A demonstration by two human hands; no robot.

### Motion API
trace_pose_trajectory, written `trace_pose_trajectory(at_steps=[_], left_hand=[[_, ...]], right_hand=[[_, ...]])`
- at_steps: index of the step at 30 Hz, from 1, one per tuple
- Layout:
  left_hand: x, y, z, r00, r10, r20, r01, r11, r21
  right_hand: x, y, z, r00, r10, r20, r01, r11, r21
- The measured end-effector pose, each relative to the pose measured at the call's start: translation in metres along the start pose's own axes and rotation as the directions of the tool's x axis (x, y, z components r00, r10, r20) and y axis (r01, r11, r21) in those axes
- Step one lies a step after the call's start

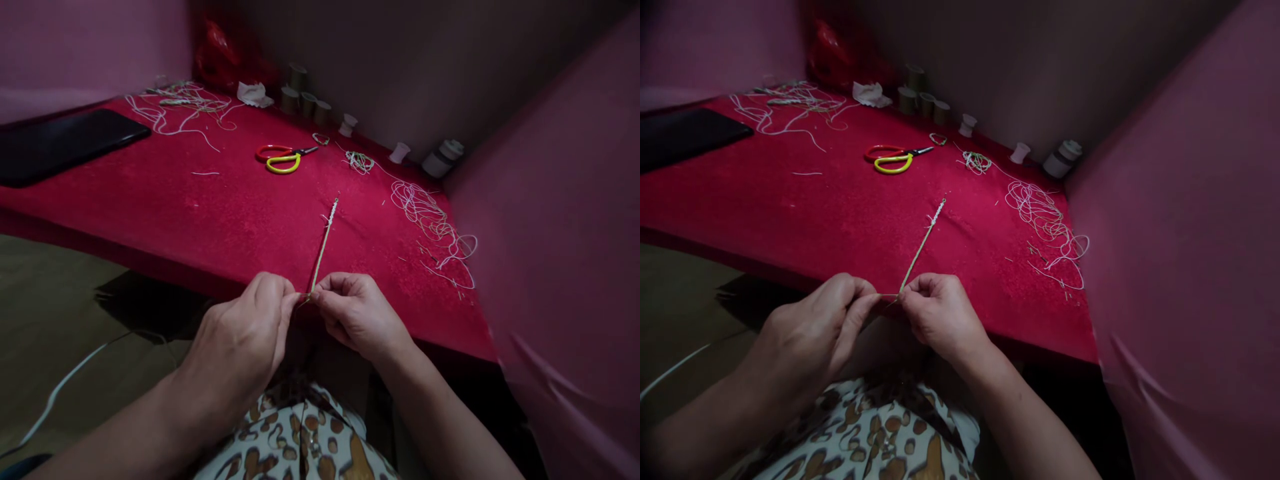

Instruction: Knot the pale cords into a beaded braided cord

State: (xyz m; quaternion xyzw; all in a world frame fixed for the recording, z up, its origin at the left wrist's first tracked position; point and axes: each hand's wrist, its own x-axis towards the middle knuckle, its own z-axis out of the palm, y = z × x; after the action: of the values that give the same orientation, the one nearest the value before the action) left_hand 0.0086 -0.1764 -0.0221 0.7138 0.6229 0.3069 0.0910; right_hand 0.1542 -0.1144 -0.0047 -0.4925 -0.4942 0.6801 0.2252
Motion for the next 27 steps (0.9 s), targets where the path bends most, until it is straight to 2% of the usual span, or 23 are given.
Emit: trace_pose_trajectory(at_steps=[4,7,13,15,18,20,21,23,24,25,26,27], left_hand=[[-0.01,0.009,0.011,0.994,0.083,0.065,-0.078,0.994,-0.071],[-0.013,0.009,0.02,0.991,0.127,0.042,-0.126,0.991,-0.036],[-0.014,0.003,0.031,0.982,0.188,0.006,-0.188,0.981,0.041],[-0.014,0.001,0.03,0.982,0.184,0.034,-0.183,0.983,-0.015],[-0.01,-0.005,0.017,0.965,0.193,0.18,-0.153,0.965,-0.215],[-0.003,-0.008,0.003,0.944,0.203,0.261,-0.107,0.934,-0.341],[0.0,-0.009,-0.004,0.953,0.173,0.25,-0.068,0.923,-0.38],[0.008,-0.008,-0.015,0.983,-0.053,0.176,0.129,0.881,-0.455],[0.012,-0.007,-0.017,0.964,-0.182,0.191,0.257,0.815,-0.52],[0.015,-0.006,-0.017,0.924,-0.287,0.254,0.383,0.712,-0.588],[0.018,-0.004,-0.016,0.87,-0.338,0.358,0.492,0.588,-0.642],[0.021,-0.002,-0.012,0.817,-0.333,0.472,0.577,0.466,-0.67]], right_hand=[[-0.001,-0.001,0.001,1.0,0.025,0.019,-0.026,0.998,0.054],[-0.003,-0.004,-0.001,0.997,0.052,0.052,-0.057,0.994,0.097],[-0.003,-0.005,-0.005,0.996,0.039,0.084,-0.045,0.996,0.072],[-0.003,-0.004,-0.006,0.996,0.028,0.082,-0.033,0.998,0.061],[-0.003,-0.002,-0.007,0.996,0.017,0.082,-0.021,0.999,0.047],[-0.003,-0.001,-0.007,0.997,0.009,0.083,-0.012,0.999,0.038],[-0.003,0.0,-0.008,0.997,0.005,0.083,-0.008,0.999,0.035],[-0.003,0.0,-0.008,0.996,-0.004,0.085,0.002,1.0,0.028],[-0.003,0.0,-0.008,0.996,-0.008,0.084,0.005,1.0,0.026],[-0.003,0.0,-0.008,0.996,-0.009,0.085,0.007,1.0,0.027],[-0.003,-0.001,-0.008,0.996,-0.011,0.084,0.009,1.0,0.027],[-0.002,-0.001,-0.008,0.996,-0.012,0.085,0.01,1.0,0.024]])
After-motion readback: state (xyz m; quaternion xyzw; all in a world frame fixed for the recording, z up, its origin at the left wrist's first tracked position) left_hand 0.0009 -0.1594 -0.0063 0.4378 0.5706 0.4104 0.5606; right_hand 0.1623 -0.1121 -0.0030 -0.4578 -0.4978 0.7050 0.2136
